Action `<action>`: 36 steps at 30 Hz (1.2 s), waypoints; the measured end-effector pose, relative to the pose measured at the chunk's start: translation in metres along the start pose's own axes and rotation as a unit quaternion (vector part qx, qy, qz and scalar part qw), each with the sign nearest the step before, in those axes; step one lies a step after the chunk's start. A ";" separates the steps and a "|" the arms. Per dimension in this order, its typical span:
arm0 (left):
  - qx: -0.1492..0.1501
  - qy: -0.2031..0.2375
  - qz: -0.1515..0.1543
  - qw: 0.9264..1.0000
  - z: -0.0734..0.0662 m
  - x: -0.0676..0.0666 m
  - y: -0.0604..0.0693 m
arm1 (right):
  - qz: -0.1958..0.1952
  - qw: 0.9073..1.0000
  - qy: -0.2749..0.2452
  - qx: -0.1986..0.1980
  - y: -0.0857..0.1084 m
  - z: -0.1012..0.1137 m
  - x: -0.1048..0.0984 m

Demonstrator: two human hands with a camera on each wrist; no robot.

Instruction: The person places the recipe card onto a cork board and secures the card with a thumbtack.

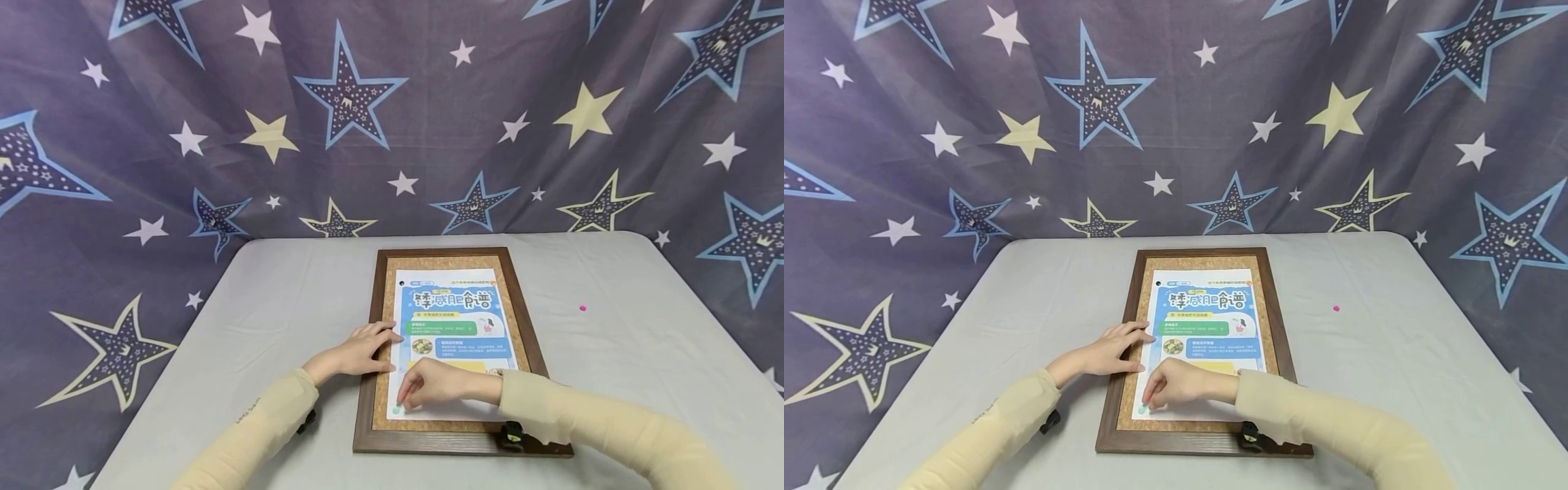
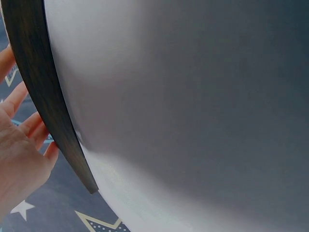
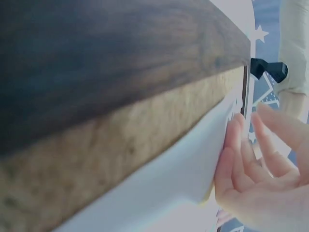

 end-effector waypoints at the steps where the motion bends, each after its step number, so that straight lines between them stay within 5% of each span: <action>1: -0.001 0.000 0.000 1.000 0.000 0.000 0.000 | 0.000 1.000 0.002 -0.001 0.002 0.000 -0.002; 12: -0.006 -0.003 0.001 1.000 0.001 0.000 -0.001 | -0.033 0.996 0.080 -0.018 0.016 -0.002 -0.022; 24: -0.010 -0.008 0.004 1.000 0.001 0.001 -0.002 | -0.098 0.990 0.095 -0.035 0.033 -0.009 -0.044; 36: -0.011 -0.010 0.009 1.000 0.004 0.003 -0.002 | -0.173 0.978 0.116 0.006 0.064 -0.015 -0.075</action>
Point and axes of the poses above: each hand's wrist, its own y-axis away from the middle knuckle, its own x-axis out of the palm, z = x × y, the point moved 4 cm from there along -y, towards the middle knuckle, and after that the axes turned 4 degrees about z, right-handed, at the moved point
